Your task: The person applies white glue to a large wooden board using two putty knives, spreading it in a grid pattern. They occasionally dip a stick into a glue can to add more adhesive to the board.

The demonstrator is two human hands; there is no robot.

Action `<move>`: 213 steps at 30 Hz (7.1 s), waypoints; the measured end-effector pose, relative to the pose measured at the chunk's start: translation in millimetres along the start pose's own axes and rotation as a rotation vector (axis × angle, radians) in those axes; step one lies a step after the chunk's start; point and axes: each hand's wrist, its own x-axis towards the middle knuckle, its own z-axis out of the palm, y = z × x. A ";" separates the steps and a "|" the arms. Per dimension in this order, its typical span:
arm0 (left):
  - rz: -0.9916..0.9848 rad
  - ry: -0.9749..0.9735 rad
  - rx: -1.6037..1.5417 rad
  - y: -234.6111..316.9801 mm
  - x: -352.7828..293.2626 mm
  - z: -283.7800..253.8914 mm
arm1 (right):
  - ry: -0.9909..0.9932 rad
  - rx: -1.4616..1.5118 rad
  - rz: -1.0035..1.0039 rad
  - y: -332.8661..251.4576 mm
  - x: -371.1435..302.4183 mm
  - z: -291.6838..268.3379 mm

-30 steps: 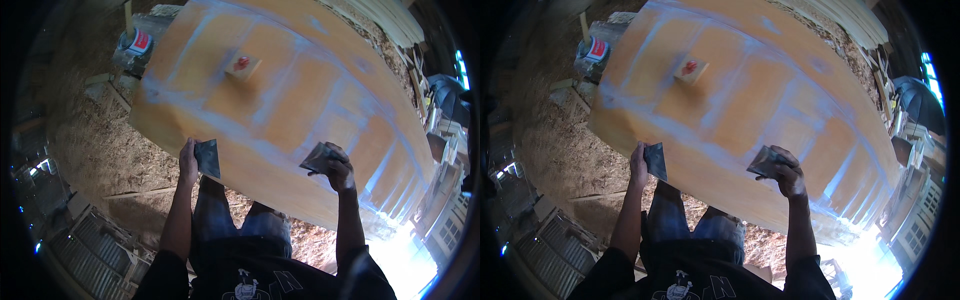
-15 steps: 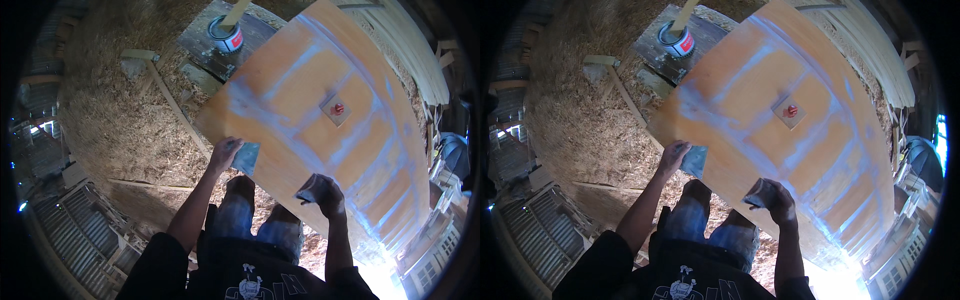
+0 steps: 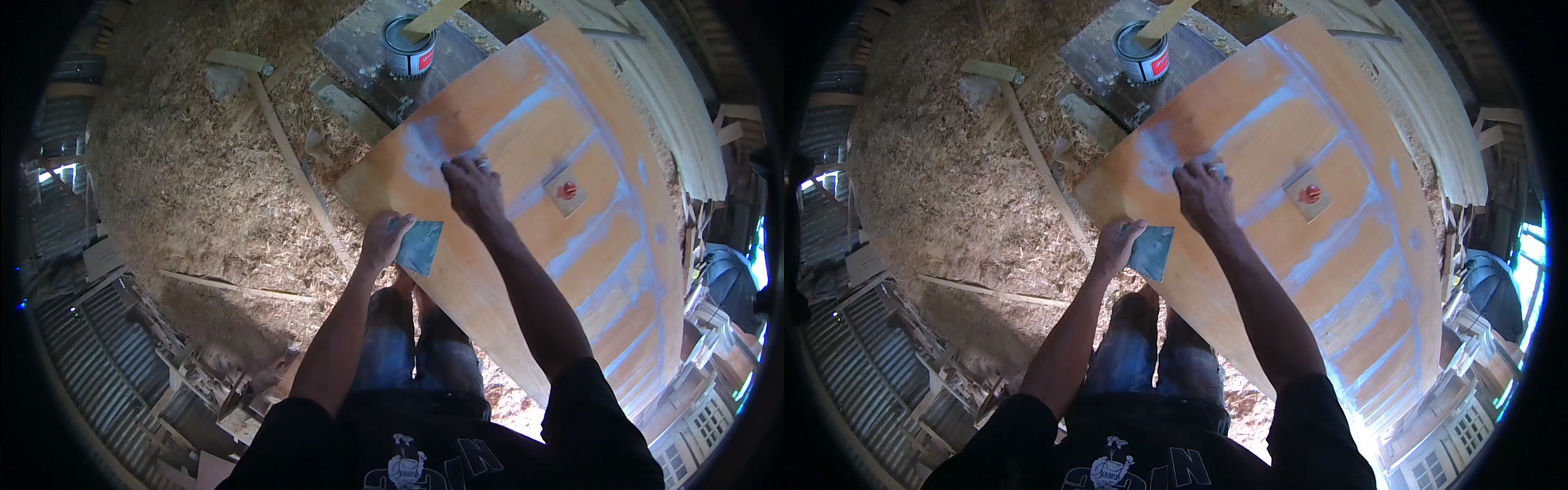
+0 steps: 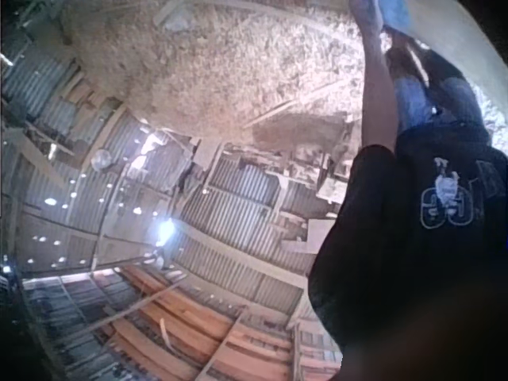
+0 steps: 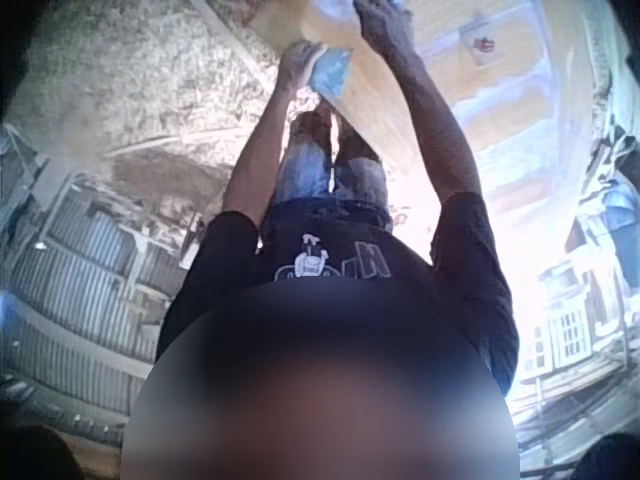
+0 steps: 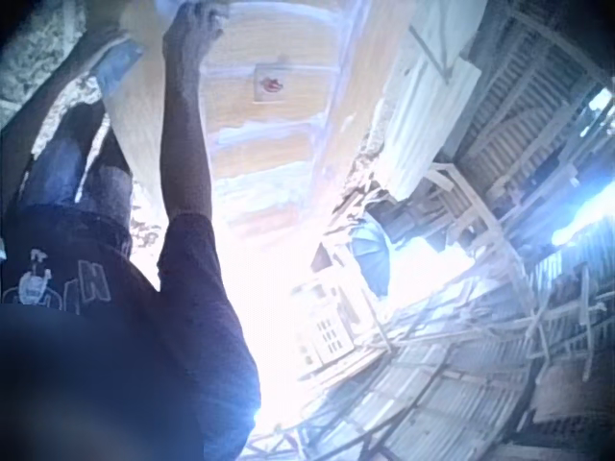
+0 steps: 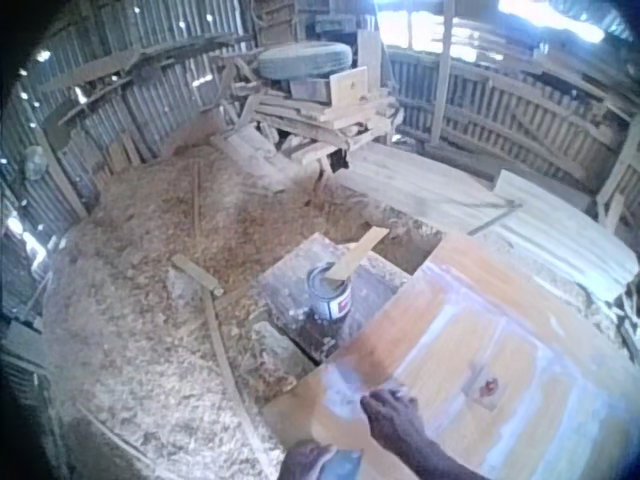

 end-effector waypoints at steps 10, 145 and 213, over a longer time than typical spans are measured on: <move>0.005 0.172 -0.057 10.1 0.4 7.5 | -0.162 -0.035 0.275 49.3 19.0 -35.8; 0.043 -0.320 -1.283 289.7 26.1 29.6 | 0.423 0.663 -0.226 -12.5 -2.3 -220.5; 0.525 -0.472 0.293 155.8 233.0 94.8 | -1.342 -0.603 -0.097 211.8 473.9 -81.1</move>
